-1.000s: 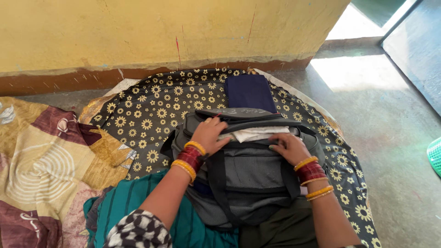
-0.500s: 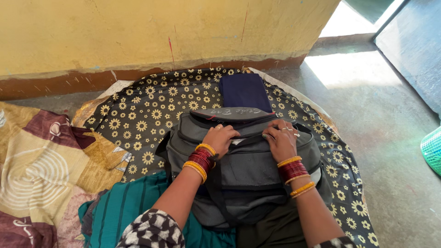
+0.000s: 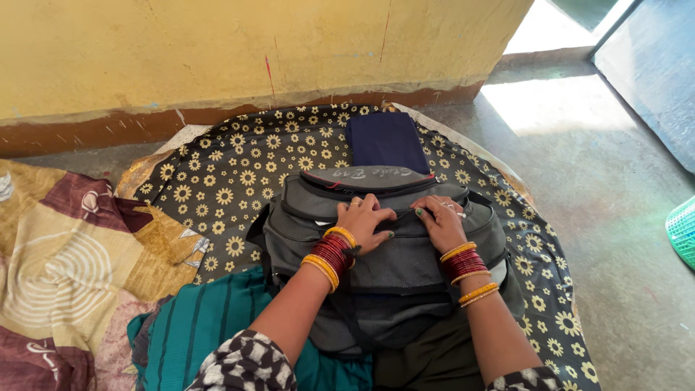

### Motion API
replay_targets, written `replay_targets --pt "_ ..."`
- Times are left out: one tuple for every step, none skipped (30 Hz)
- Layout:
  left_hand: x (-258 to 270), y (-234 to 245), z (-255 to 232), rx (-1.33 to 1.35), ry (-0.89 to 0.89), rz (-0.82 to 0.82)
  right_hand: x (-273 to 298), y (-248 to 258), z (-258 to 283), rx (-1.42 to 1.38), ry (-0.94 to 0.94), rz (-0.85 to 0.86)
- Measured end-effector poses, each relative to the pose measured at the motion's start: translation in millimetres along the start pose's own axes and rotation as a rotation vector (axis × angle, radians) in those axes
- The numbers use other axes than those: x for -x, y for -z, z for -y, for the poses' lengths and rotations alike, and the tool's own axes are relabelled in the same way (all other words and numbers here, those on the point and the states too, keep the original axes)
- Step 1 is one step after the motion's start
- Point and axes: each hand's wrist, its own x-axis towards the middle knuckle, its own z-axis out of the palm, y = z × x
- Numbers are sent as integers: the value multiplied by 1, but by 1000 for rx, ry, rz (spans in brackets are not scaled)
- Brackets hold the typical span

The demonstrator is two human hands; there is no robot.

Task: The person sits on the floor and packs folded clothes into a gray duffel bag. They place a striped shirt, a white shirt, a white towel, and a dark blue cloth into the bag one by one, then zip the bag closed.

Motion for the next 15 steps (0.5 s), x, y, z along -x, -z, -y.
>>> replay_targets --pt "-1 -1 1 19 -1 -1 0 -2 -2 12 6 -6" --pt "-4 -1 3 5 -5 14 0 -3 -4 24 11 -12" --pt "-6 0 7 -10 -9 29 -1 -5 -6 17 2 -12" --pt "-8 0 9 -23 -14 45 -2 -5 -8 13 -8 -12" --pt "-8 0 11 -34 -27 30 -2 -5 -10 8 -19 -11" --pt "-6 1 14 -45 -37 17 -1 -5 -11 8 -29 -7" --pt "-4 2 15 -56 -47 3 0 -3 -11 9 -39 -3" --pt "-3 4 15 -84 -49 3 0 -3 -11 9 -48 0" --pt "-1 6 15 -112 -51 3 0 -5 -10 7 -54 -7" --pt "2 7 14 -139 -55 4 1 -6 -10 8 -61 -14" --pt "5 9 13 -207 -52 8 3 -6 -10 9 -68 -21" --pt "7 11 12 -273 -49 11 3 -6 -9 -14 -64 -15" --pt "10 13 11 -340 -47 14 3 -6 -8 -37 -60 -10" --pt "11 16 12 -338 -34 16 2 -6 -7 -59 -55 -5" --pt "14 19 13 -337 -20 18 2 -3 -6 -3 0 -3"
